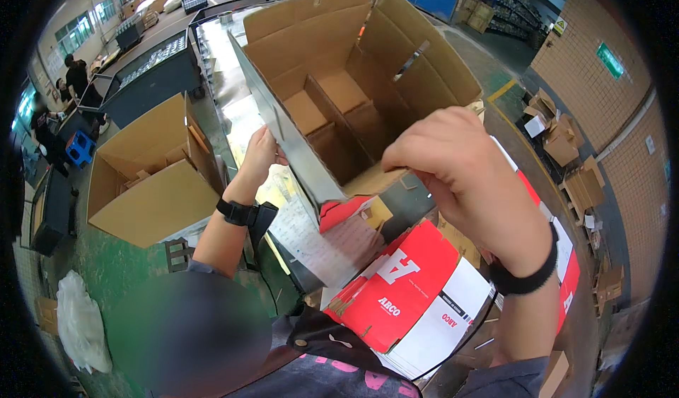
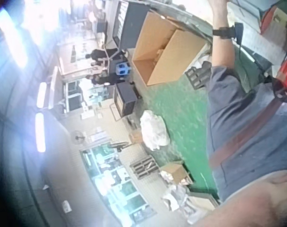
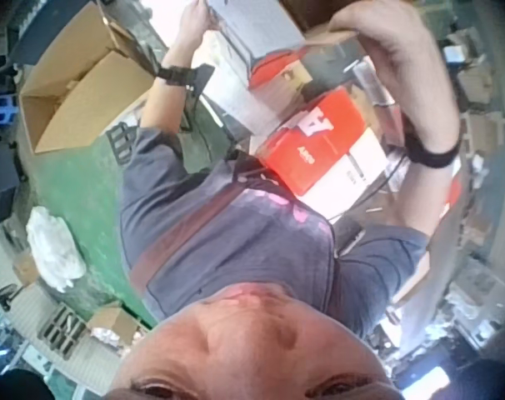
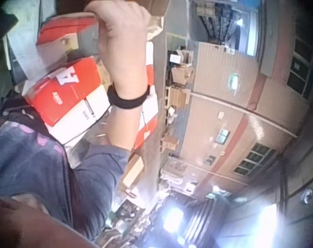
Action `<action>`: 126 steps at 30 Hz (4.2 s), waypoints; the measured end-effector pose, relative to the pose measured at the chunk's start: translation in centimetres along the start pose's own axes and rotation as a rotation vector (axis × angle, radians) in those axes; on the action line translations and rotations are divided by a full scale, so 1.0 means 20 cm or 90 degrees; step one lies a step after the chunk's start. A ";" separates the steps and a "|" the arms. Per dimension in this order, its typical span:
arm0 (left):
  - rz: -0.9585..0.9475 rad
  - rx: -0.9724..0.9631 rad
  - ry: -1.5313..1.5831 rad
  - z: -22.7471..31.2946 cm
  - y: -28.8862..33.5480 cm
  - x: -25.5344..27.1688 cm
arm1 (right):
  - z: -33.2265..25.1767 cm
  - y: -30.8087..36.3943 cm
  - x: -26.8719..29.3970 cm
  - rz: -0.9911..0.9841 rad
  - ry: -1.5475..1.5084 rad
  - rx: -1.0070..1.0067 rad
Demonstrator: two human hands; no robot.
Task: Folding cardboard boxes and stacking them on a table in an industrial environment.
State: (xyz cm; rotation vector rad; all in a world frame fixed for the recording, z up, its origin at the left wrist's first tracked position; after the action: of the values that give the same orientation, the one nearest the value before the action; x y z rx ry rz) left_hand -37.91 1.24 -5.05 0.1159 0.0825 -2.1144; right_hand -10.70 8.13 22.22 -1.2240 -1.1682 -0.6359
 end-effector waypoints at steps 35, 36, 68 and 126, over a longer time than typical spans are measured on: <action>-0.642 0.106 0.148 -0.44 1.13 -1.28 | -0.28 2.67 -0.75 0.697 -0.133 -1.025; -0.648 0.229 0.302 -0.37 1.13 -1.28 | -0.27 2.59 -0.57 0.657 0.009 -0.973; -0.960 -0.703 -0.234 0.73 1.81 -1.65 | -0.34 1.51 -0.21 0.325 -0.027 -0.297; -1.130 -0.898 -0.445 0.30 1.96 -1.80 | -0.32 1.80 -0.36 -0.177 -0.145 -0.344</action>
State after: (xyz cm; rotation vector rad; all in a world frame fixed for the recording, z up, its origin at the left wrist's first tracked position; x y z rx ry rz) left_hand 13.90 10.68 4.69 -2.1841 1.6672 -2.8102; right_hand 20.78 10.82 2.56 -1.6315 -1.4241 -1.0923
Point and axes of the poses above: each hand's wrist, its own y-axis away from the middle knuckle, its own x-axis out of the back of the hand, z = x × y, the point moved 10 cm from there along -y, towards the middle knuckle
